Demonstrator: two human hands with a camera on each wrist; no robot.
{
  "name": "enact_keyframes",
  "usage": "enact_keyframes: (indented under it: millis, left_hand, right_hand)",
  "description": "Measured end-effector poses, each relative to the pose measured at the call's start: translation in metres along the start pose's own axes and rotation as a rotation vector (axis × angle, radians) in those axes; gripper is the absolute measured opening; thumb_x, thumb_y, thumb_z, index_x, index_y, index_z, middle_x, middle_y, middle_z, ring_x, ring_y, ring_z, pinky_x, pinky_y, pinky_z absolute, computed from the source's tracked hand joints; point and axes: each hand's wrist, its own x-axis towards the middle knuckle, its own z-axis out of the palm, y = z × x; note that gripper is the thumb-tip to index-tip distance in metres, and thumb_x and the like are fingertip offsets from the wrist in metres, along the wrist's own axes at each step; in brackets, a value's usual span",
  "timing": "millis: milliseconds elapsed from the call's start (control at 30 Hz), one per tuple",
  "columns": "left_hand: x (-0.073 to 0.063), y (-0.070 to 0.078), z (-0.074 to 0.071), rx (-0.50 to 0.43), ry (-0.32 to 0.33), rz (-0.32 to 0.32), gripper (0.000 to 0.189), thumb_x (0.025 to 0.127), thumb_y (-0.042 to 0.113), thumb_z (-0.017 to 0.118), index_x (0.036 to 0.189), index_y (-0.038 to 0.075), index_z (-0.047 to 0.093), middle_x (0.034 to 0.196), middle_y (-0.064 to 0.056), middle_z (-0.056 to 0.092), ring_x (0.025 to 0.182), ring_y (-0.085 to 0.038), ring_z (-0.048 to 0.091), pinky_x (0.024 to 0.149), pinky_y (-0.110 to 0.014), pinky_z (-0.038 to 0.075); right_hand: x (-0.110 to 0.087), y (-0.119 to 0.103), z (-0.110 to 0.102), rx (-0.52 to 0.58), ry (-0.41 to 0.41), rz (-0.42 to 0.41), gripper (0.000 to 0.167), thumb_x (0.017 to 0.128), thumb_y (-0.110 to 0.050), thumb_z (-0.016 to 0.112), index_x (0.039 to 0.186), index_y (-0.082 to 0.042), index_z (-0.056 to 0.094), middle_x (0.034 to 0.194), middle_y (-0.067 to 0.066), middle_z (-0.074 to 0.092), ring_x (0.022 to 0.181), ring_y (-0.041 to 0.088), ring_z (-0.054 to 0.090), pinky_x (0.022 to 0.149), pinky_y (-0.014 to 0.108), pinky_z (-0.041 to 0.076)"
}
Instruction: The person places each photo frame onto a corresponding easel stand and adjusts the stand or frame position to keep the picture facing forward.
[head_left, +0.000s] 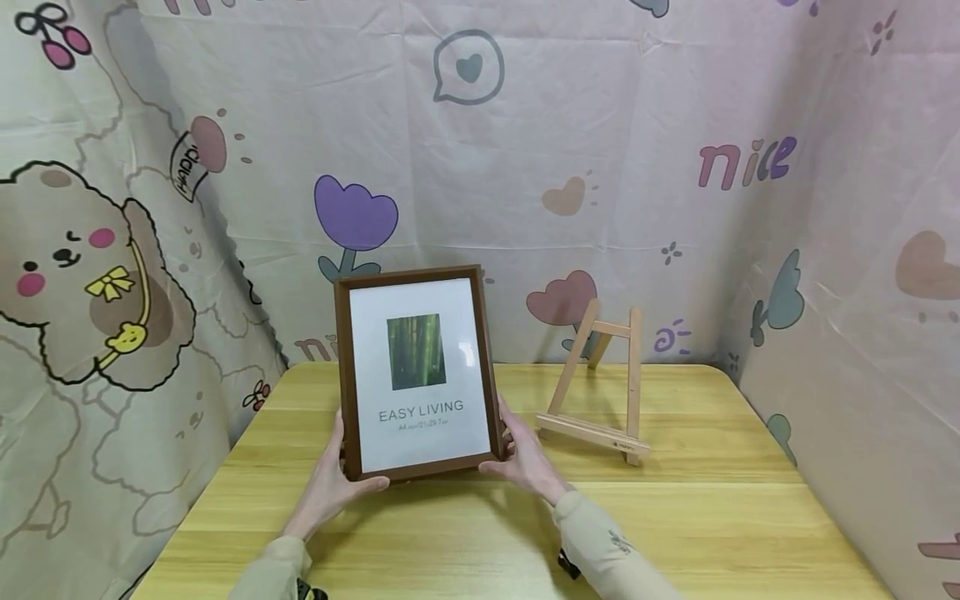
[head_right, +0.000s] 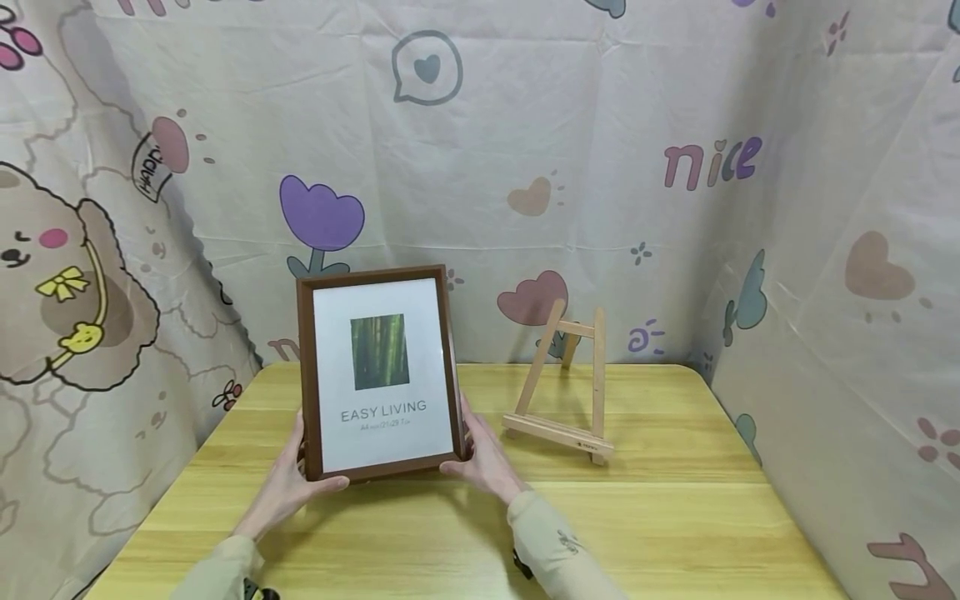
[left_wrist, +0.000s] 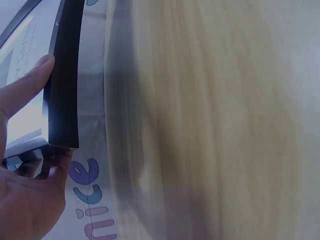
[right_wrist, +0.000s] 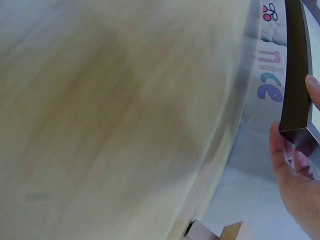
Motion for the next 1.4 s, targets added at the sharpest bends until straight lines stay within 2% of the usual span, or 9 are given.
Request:
enact_keyframes:
  millis: [200, 367, 567, 700, 867, 967, 1200, 1300, 1400]
  left_hand:
    - [0.003, 0.005, 0.005, -0.001, 0.001, 0.008, 0.139, 0.075, 0.034, 0.09, 0.16, 0.021, -0.02, 0.168, -0.029, 0.003, 0.144, -0.058, 0.028, 0.11, -0.071, 0.037]
    - [0.007, 0.011, 0.012, 0.003, 0.015, 0.041, 0.138, 0.074, 0.035, 0.09, 0.161, 0.021, -0.017, 0.168, -0.027, 0.007, 0.144, -0.055, 0.03, 0.109, -0.07, 0.039]
    - [0.015, 0.017, 0.021, 0.005, 0.027, 0.083, 0.139, 0.072, 0.034, 0.091, 0.162, 0.019, -0.013, 0.168, -0.026, 0.007, 0.142, -0.053, 0.036, 0.108, -0.066, 0.043]
    - [0.018, 0.022, 0.025, -0.024, 0.025, 0.111, 0.139, 0.071, 0.031, 0.092, 0.162, 0.02, -0.012, 0.169, -0.024, 0.005, 0.144, -0.052, 0.034, 0.109, -0.065, 0.043]
    - [0.023, 0.028, 0.029, -0.04, 0.025, 0.15, 0.138, 0.071, 0.028, 0.093, 0.163, 0.018, -0.01, 0.17, -0.022, 0.005, 0.146, -0.051, 0.031, 0.109, -0.065, 0.043]
    - [0.025, 0.031, 0.031, -0.041, 0.026, 0.17, 0.138, 0.07, 0.028, 0.093, 0.163, 0.017, -0.009, 0.169, -0.022, 0.004, 0.148, -0.051, 0.028, 0.109, -0.066, 0.043]
    - [0.033, 0.038, 0.038, -0.062, 0.026, 0.206, 0.139, 0.068, 0.024, 0.094, 0.163, 0.017, -0.007, 0.17, -0.019, 0.001, 0.151, -0.05, 0.022, 0.111, -0.066, 0.04]
    - [0.037, 0.042, 0.04, -0.058, 0.025, 0.213, 0.139, 0.067, 0.026, 0.094, 0.163, 0.017, -0.007, 0.17, -0.019, 0.002, 0.151, -0.049, 0.022, 0.11, -0.066, 0.041]
    - [0.04, 0.046, 0.043, -0.062, 0.019, 0.223, 0.139, 0.067, 0.027, 0.095, 0.163, 0.016, -0.006, 0.17, -0.018, 0.002, 0.152, -0.048, 0.022, 0.11, -0.066, 0.041]
  right_hand:
    - [-0.003, 0.002, -0.006, 0.002, 0.035, -0.031, 0.12, 0.074, -0.006, 0.088, 0.164, -0.023, 0.009, 0.142, 0.02, 0.052, 0.088, 0.016, 0.056, 0.071, 0.021, 0.056]
    - [-0.006, 0.007, -0.013, 0.025, 0.068, -0.051, 0.121, 0.071, -0.002, 0.088, 0.164, -0.021, 0.013, 0.124, 0.014, 0.059, 0.088, 0.016, 0.059, 0.074, 0.025, 0.059]
    - [-0.01, 0.011, -0.024, 0.042, 0.085, -0.038, 0.121, 0.07, -0.001, 0.089, 0.163, -0.021, 0.015, 0.117, 0.012, 0.061, 0.084, 0.014, 0.059, 0.073, 0.025, 0.059]
    - [-0.013, 0.011, -0.031, 0.043, 0.099, -0.027, 0.12, 0.071, -0.004, 0.089, 0.163, -0.02, 0.015, 0.123, 0.015, 0.06, 0.086, 0.017, 0.059, 0.076, 0.026, 0.06]
    - [-0.017, 0.01, -0.039, 0.018, 0.127, 0.007, 0.12, 0.071, -0.008, 0.09, 0.163, -0.021, 0.015, 0.147, 0.02, 0.05, 0.103, 0.025, 0.063, 0.09, 0.037, 0.061]
    - [-0.018, 0.011, -0.044, 0.04, 0.132, 0.022, 0.121, 0.07, -0.006, 0.09, 0.163, -0.023, 0.015, 0.149, 0.021, 0.047, 0.107, 0.028, 0.063, 0.093, 0.038, 0.06]
    - [-0.019, 0.013, -0.055, 0.063, 0.133, 0.07, 0.123, 0.069, -0.006, 0.09, 0.163, -0.031, 0.015, 0.139, 0.015, 0.053, 0.099, 0.018, 0.061, 0.085, 0.024, 0.058]
    - [-0.02, 0.015, -0.06, 0.042, 0.136, 0.078, 0.122, 0.07, -0.008, 0.09, 0.163, -0.03, 0.015, 0.14, 0.017, 0.053, 0.105, 0.025, 0.062, 0.089, 0.034, 0.06]
    - [-0.022, 0.015, -0.065, 0.014, 0.142, 0.077, 0.121, 0.071, -0.011, 0.09, 0.163, -0.028, 0.014, 0.154, 0.02, 0.043, 0.122, 0.036, 0.058, 0.099, 0.049, 0.056]
